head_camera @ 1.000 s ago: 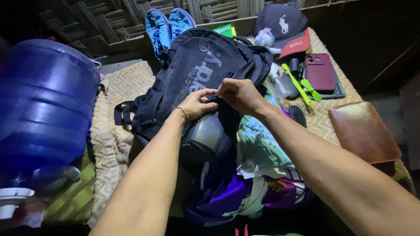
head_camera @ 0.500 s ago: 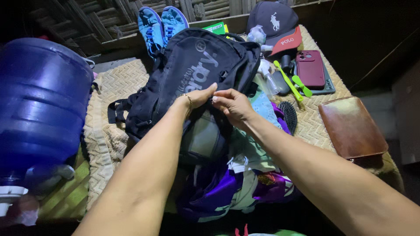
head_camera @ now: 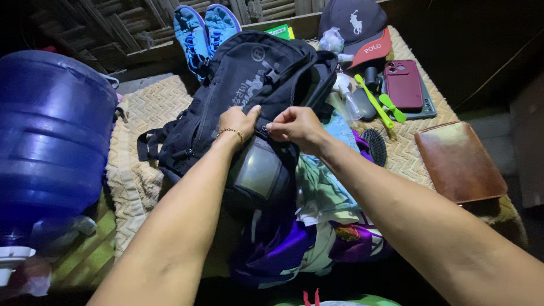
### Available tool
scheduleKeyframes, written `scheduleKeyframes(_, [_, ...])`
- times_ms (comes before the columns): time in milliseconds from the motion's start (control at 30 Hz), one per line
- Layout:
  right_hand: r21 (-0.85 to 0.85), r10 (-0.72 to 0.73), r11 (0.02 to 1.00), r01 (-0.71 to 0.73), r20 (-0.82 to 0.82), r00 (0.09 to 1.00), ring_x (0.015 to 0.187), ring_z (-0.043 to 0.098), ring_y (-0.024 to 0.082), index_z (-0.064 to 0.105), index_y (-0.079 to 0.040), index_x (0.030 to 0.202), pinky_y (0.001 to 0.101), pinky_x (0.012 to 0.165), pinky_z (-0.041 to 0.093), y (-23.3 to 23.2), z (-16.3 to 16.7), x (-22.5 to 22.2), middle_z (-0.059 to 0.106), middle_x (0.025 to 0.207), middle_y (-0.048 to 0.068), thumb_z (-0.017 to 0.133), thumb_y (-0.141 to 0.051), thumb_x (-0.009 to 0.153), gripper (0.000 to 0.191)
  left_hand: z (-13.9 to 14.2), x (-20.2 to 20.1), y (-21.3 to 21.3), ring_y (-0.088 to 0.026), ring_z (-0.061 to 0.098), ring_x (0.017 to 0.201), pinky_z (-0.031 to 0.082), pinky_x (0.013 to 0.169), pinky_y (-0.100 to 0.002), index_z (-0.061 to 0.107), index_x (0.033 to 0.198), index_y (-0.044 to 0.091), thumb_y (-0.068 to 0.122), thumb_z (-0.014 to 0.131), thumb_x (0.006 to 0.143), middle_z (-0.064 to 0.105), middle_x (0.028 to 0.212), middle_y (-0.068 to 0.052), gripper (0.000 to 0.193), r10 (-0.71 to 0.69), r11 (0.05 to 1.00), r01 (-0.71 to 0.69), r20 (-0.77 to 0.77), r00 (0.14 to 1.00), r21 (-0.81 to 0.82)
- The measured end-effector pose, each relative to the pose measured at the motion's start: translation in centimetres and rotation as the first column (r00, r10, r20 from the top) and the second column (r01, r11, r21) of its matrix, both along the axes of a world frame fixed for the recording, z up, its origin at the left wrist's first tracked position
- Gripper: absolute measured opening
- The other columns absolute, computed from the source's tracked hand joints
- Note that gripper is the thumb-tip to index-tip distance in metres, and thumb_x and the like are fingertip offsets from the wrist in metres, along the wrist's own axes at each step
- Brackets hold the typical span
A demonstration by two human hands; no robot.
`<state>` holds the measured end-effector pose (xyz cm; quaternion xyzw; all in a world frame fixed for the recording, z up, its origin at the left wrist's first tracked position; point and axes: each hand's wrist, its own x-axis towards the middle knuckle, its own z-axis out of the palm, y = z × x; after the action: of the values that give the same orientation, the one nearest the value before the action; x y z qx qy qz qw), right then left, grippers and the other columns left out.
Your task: The person arranges clothes and personal items on a bed next to a black backpack, then opens the backpack's compartments and zips them while packing items inside. They work through multiple pockets and compartments, adjusting the bag on the bed throughout.
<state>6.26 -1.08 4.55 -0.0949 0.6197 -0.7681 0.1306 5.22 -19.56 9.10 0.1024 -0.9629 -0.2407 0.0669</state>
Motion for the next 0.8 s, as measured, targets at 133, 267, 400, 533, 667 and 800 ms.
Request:
scheduleKeyframes(133, [-0.011, -0.031, 0.999, 0.031, 0.057, 0.998, 0.072, 0.071, 0.017, 0.068, 0.002, 0.086, 0.0319, 0.07, 0.064, 0.3, 0.4, -0.1, 0.072, 0.082, 0.01, 0.084, -0.004, 0.081, 0.018, 0.6, -0.2, -1.7, -0.042, 0.064, 0.12, 0.05, 0.102, -0.046, 0.071, 0.12, 0.0, 0.065, 0.064, 0.089, 0.067, 0.124, -0.028, 0.072, 0.015, 1.0, -0.015, 0.002, 1.0, -0.017])
scheduleKeyframes(267, [-0.035, -0.047, 0.998, 0.05, 0.088, 0.995, 0.073, 0.072, 0.018, 0.068, 0.002, 0.088, 0.0317, 0.07, 0.064, 0.6, 0.2, 0.1, 0.072, 0.084, 0.01, 0.082, -0.004, 0.082, 0.017, 0.5, -0.9, -2.7, -0.041, 0.061, 0.122, 0.048, 0.103, -0.045, 0.067, 0.125, 0.002, 0.065, 0.065, 0.086, 0.064, 0.128, -0.026, 0.074, 0.048, 0.999, -0.048, 0.014, 0.999, 0.01])
scheduleKeyframes(400, [-0.048, -0.079, 0.995, 0.089, 0.178, 0.981, 0.075, 0.073, 0.018, 0.067, 0.001, 0.09, 0.0308, 0.074, 0.065, 1.1, -0.3, 0.1, 0.071, 0.087, 0.01, 0.082, -0.004, 0.083, 0.017, 0.2, -1.5, -3.6, -0.042, 0.06, 0.124, 0.048, 0.105, -0.045, 0.067, 0.125, 0.0, 0.065, 0.064, 0.088, 0.063, 0.13, -0.028, 0.075, 0.04, 0.999, -0.04, 0.029, 0.999, -0.011])
scheduleKeyframes(533, [-0.218, -0.071, 0.967, 0.132, 0.267, 0.961, 0.081, 0.073, 0.019, 0.067, 0.001, 0.091, 0.0296, 0.077, 0.065, 0.9, -1.1, 0.5, 0.072, 0.091, 0.01, 0.08, -0.004, 0.084, 0.016, 0.1, -1.7, -3.9, -0.043, 0.058, 0.126, 0.046, 0.106, -0.045, 0.064, 0.129, 0.0, 0.065, 0.064, 0.087, 0.061, 0.133, -0.028, 0.077, 0.056, 0.998, -0.057, 0.029, 0.998, 0.009])
scheduleKeyframes(667, [-0.357, -0.092, 0.908, 0.219, 0.341, 0.935, 0.086, 0.073, 0.018, 0.065, -0.001, 0.094, 0.029, 0.081, 0.065, 0.2, -1.7, 0.7, 0.072, 0.095, 0.009, 0.079, -0.002, 0.086, 0.016, 0.3, -1.4, -3.5, -0.046, 0.06, 0.116, 0.048, 0.098, -0.05, 0.068, 0.114, 0.0, 0.06, 0.07, 0.087, 0.064, 0.12, -0.029, 0.066, 0.027, 0.995, -0.038, -0.115, 0.993, -0.091])
scheduleKeyframes(800, [-0.442, -0.084, 0.863, 0.244, 0.349, 0.933, 0.088, 0.074, 0.018, 0.065, -0.002, 0.095, 0.0292, 0.081, 0.063, -0.6, -2.1, 0.5, 0.074, 0.098, 0.011, 0.077, -0.004, 0.087, 0.015, 1.0, 0.5, -1.9, -0.036, 0.062, 0.096, 0.049, 0.084, -0.049, 0.071, 0.088, 0.012, 0.048, 0.071, 0.09, 0.068, 0.095, -0.013, 0.035, -0.378, 0.926, 0.269, -0.629, 0.679, -0.267])
